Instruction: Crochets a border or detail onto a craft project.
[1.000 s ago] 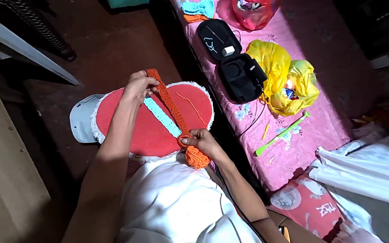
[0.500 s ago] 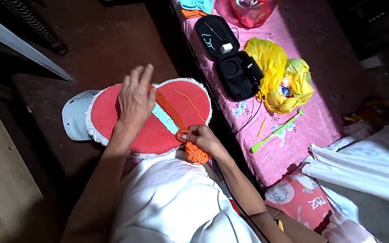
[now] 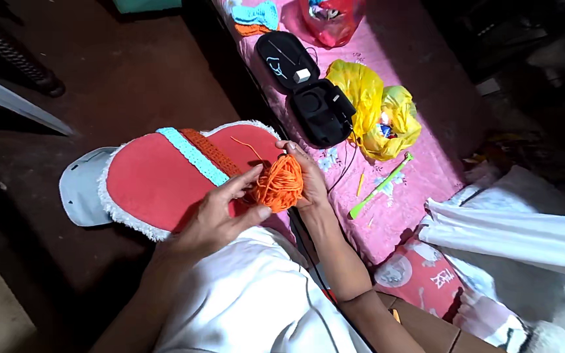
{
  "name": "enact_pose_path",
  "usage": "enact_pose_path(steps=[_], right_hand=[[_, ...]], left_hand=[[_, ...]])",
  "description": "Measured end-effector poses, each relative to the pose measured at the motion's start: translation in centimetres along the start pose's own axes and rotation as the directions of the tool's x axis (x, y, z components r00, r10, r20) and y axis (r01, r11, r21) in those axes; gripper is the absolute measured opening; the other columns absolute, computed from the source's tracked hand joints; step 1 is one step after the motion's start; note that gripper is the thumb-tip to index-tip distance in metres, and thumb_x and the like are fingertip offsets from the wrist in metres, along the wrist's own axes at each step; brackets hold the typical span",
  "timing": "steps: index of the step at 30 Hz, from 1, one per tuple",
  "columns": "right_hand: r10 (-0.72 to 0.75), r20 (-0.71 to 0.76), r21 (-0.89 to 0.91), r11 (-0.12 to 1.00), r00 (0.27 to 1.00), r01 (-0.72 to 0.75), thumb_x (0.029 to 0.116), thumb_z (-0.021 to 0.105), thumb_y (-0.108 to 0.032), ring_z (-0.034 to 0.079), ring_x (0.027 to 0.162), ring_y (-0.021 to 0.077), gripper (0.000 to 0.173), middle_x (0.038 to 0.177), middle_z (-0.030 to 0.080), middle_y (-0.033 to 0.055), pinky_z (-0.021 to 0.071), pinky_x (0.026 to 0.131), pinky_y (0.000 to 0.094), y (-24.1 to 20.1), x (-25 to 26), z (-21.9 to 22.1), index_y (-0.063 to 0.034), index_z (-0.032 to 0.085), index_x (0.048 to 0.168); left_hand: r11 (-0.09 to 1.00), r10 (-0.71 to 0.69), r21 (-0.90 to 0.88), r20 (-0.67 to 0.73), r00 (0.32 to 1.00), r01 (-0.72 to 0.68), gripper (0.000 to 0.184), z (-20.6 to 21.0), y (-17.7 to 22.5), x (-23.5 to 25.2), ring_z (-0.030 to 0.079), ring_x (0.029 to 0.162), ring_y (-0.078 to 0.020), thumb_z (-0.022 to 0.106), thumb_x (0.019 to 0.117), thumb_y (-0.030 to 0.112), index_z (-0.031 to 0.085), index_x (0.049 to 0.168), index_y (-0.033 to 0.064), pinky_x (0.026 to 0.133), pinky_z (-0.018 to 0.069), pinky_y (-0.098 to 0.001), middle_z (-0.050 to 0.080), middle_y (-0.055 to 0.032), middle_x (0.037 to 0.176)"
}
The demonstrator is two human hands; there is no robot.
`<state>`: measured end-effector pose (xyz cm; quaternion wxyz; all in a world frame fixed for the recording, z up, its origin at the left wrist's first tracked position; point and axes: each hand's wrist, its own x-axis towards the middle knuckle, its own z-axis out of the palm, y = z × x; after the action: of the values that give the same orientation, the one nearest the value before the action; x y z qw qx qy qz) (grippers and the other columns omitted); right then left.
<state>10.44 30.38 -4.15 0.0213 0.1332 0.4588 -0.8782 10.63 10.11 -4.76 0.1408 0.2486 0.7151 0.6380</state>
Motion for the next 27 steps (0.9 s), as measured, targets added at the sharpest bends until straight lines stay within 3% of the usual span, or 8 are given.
enact_pose_path(steps=[4,7,11,16,18,20,23,27], right_hand=[[0.03,0.147,0.057,0.998,0.989,-0.039,0.1051,0.053,-0.032,0.058,0.055,0.0024,0.025,0.071,0.061,-0.0038,0.0543,0.052,0.0196,0.1,0.9,1.2,-0.0143,0.07,0.111],[-0.026,0.192,0.125,0.992,0.981,0.001,0.1055,0.052,-0.031,0.055,0.052,0.0023,0.025,0.066,0.057,-0.0057,0.0512,0.05,0.0183,-0.7,1.8,-0.1,-0.0139,0.069,0.11],[-0.065,0.15,0.22,0.975,0.986,0.031,0.1061,0.048,-0.023,0.057,0.053,0.0024,0.023,0.067,0.058,-0.0054,0.0516,0.052,0.0176,-1.4,2.1,-1.5,-0.0136,0.069,0.106],[-0.021,0.137,0.329,0.944,0.99,-0.025,0.1063,0.047,-0.024,0.061,0.056,0.0046,0.026,0.068,0.062,-0.0034,0.0546,0.055,0.0197,-0.9,1.6,-2.6,-0.0108,0.07,0.106],[-0.009,0.124,0.351,0.936,0.992,-0.036,0.1068,0.045,-0.024,0.063,0.056,0.006,0.029,0.069,0.064,-0.0019,0.056,0.055,0.0209,-0.7,1.7,-2.3,-0.0095,0.07,0.107],[-0.021,0.069,0.294,0.956,0.997,0.0,0.1075,0.044,-0.023,0.064,0.06,0.0064,0.029,0.073,0.065,-0.0007,0.057,0.057,0.0217,-0.9,1.8,-1.2,-0.0095,0.069,0.108],[-0.083,0.009,-0.008,0.996,0.996,0.083,0.106,0.049,-0.029,0.067,0.074,0.006,0.026,0.088,0.068,-0.0014,0.0591,0.068,0.0248,-1.3,1.8,0.9,-0.0148,0.067,0.118],[-0.158,0.137,-0.289,0.938,0.978,0.192,0.1059,0.047,-0.025,0.064,0.072,0.0022,0.03,0.09,0.069,-0.0022,0.0553,0.065,0.0198,-2.7,1.5,3.6,-0.0167,0.063,0.13]], left_hand=[[0.987,-0.149,0.067,0.079,0.986,0.144,0.074,-1.4,0.7,0.7,0.067,0.106,-0.0056,0.07,0.0888,0.049,0.052,0.15,0.0115,0.094,0.0553,-0.029,0.07,-0.0025,0.124],[0.932,-0.348,0.021,0.321,0.881,0.361,0.055,-3.0,1.3,0.7,0.065,0.073,-0.0029,0.069,0.0955,0.02,0.052,0.147,0.0092,0.068,0.0561,-0.0209,0.07,0.0007,0.098],[0.876,-0.377,-0.144,0.39,0.84,0.46,0.016,-4.0,0.9,0.2,0.055,0.053,0.004,0.059,0.0996,0.006,0.074,0.105,0.0076,0.05,0.0459,-0.012,0.065,0.009,0.071],[0.893,-0.195,-0.394,0.095,0.976,0.217,0.016,-5.2,-0.6,-0.5,0.067,0.076,-0.0029,0.06,0.0965,0.016,0.075,0.1,0.0117,0.073,0.0564,-0.0191,0.072,0.0038,0.086],[0.957,-0.213,-0.206,-0.02,0.977,0.205,0.038,-4.2,-0.3,0.1,0.067,0.102,-0.0105,0.065,0.0904,0.013,0.064,0.128,0.0071,0.087,0.0569,-0.0282,0.069,-0.0033,0.117],[0.987,-0.16,-0.001,-0.037,0.986,0.16,0.084,-2.6,-0.2,0.8,0.059,0.127,-0.0182,0.077,0.0823,0.036,0.042,0.155,0.0124,0.101,0.0523,-0.0402,0.057,-0.0081,0.145],[0.963,-0.04,0.264,-0.053,0.998,0.052,0.111,-0.1,2.3,2.3,0.055,0.132,-0.0215,0.081,0.0749,0.056,0.026,0.163,0.0205,0.103,0.0506,-0.045,0.047,-0.0078,0.155],[0.983,-0.043,0.174,-0.137,0.99,0.067,0.08,-0.4,3.3,5.5,0.063,0.121,-0.0266,0.081,0.0827,0.005,0.045,0.153,0.0153,0.101,0.0523,-0.0512,0.06,-0.0129,0.139]])
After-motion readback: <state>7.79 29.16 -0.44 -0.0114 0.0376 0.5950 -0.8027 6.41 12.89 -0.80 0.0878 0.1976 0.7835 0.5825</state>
